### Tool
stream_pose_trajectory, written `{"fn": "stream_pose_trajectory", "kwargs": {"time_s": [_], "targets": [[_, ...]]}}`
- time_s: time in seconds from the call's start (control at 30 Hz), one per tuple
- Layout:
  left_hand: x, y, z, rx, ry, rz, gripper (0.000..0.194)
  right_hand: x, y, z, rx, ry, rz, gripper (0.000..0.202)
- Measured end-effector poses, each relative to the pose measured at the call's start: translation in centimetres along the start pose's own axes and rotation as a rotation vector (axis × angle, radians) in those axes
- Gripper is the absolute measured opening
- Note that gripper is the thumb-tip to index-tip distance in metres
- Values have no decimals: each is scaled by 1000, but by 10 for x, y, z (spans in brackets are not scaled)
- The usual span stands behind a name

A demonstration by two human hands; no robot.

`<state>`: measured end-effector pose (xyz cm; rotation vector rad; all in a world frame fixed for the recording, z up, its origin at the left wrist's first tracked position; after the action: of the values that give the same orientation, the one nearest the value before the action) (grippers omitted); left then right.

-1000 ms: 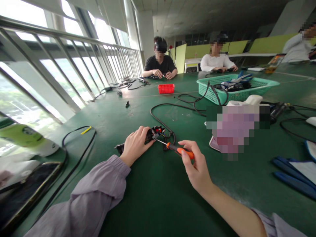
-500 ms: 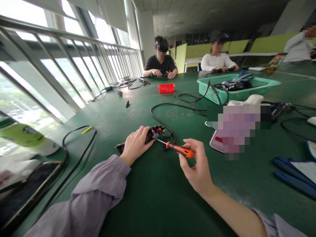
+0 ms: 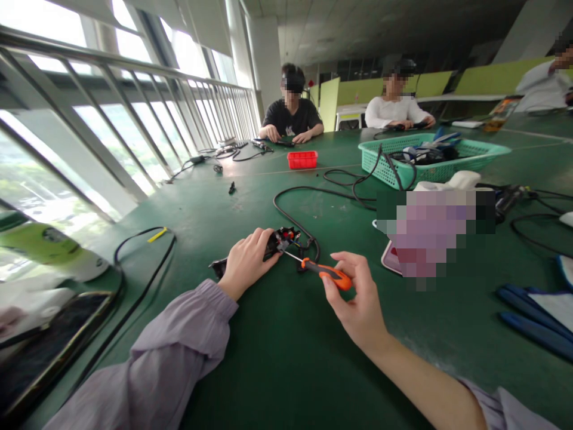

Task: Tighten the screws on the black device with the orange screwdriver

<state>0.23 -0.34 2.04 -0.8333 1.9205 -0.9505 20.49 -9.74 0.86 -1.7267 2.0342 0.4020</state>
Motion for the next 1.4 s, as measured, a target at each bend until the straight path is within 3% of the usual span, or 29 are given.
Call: {"fn": "stream_pose_trajectory", "kwargs": {"time_s": [0.1,0.3,0.47,0.63,0.83,1.0,1.2,1.33,1.4], "targets": [[0,1,0,-5,4,6,40,1,2,0,19,63,-105,12],[0,0,0,-11,-3,-5,40,-1,-2,0,34,-94,67,28],[0,0,0,-13,-1,-7,40,0,1,3,35,58,-78,12],[0,-1,0,-7,-6,-11,40,0,-1,0,45,-100,51,29],[0,-2,0,-3,-6,-10,40,1,1,2,13,65,-78,18],[0,-2,0,-9,-6,-13,41,1,-1,-1,34,-79,48,32],[0,1,0,-5,-7,-8,41,1,2,1,22,72,-110,12],[-1,1,0,2,-10,-16,41,0,-1,0,55,-58,10,24],[-1,1,0,6,-10,-17,41,0,0,1,49,-50,5,22]]}}
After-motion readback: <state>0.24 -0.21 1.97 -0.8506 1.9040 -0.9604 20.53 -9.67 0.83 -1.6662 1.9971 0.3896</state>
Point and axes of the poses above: each hand's wrist, its own x-axis away from the middle knuckle, its own y-axis out of the palm, z = x × y, the point moved 2 cm from there along -x, towards the middle knuckle, and after that the axes turned 14 degrees about -x, right-handed, at the moved point
